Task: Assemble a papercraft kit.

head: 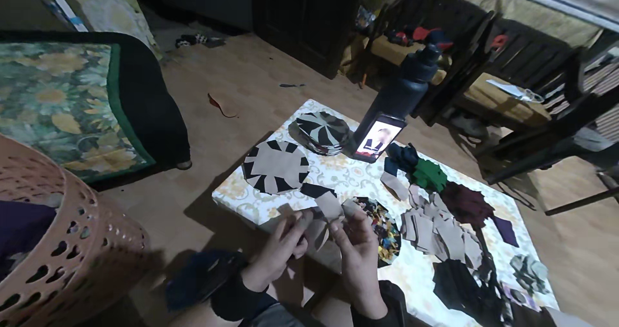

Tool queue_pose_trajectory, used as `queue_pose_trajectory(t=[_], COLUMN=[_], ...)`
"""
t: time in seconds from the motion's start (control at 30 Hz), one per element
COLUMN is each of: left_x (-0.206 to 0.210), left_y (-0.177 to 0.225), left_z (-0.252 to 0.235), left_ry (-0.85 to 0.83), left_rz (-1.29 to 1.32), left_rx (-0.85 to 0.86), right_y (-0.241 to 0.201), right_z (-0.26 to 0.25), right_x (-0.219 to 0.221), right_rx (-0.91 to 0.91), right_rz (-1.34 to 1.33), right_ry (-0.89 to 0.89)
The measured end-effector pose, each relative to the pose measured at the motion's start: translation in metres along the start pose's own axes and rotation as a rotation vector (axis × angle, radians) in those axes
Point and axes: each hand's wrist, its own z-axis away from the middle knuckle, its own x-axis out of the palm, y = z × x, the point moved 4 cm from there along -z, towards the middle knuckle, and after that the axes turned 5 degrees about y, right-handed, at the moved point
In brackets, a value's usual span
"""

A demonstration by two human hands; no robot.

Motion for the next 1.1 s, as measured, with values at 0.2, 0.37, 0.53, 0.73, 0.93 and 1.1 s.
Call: queue_pose_trajectory(t=[0.2,0.37,0.53,0.73,0.93,1.1], left_x=[0.006,0.008,0.026,0.088,0.185,0.244], left_y=[0.012,0.013,0.031,0.053,0.039,0.0], left_z=[-0.009,-0.017,-0.029,-0.052,-0.064,-0.081], left_ry=[-0.036,0.037,-0.022,-0.175,-0.451,-0.598], left_rz=[-0.084,-0.128,-0.295,-0.55,-0.499,-0.698], left_rx=[0.212,0.306,0.466,0.665,0.602,0.509], right_y=[0.003,0.004,-0.001,-0.001,-0.004,-0.009], right_z=[0.011,0.02,0.046,0.089,0.105,0.106], right_x=[-0.003,-0.014,-0.035,-0.046,-0.065,-0.077], right_rx=[-0.005,0.002,0.005,0.12,0.157,0.128], right_rz=[0.033,0.056,0.076,0.109,0.079,0.051], right_ry=[-0.025,-0.024,-0.041,-0.261,-0.198,-0.154])
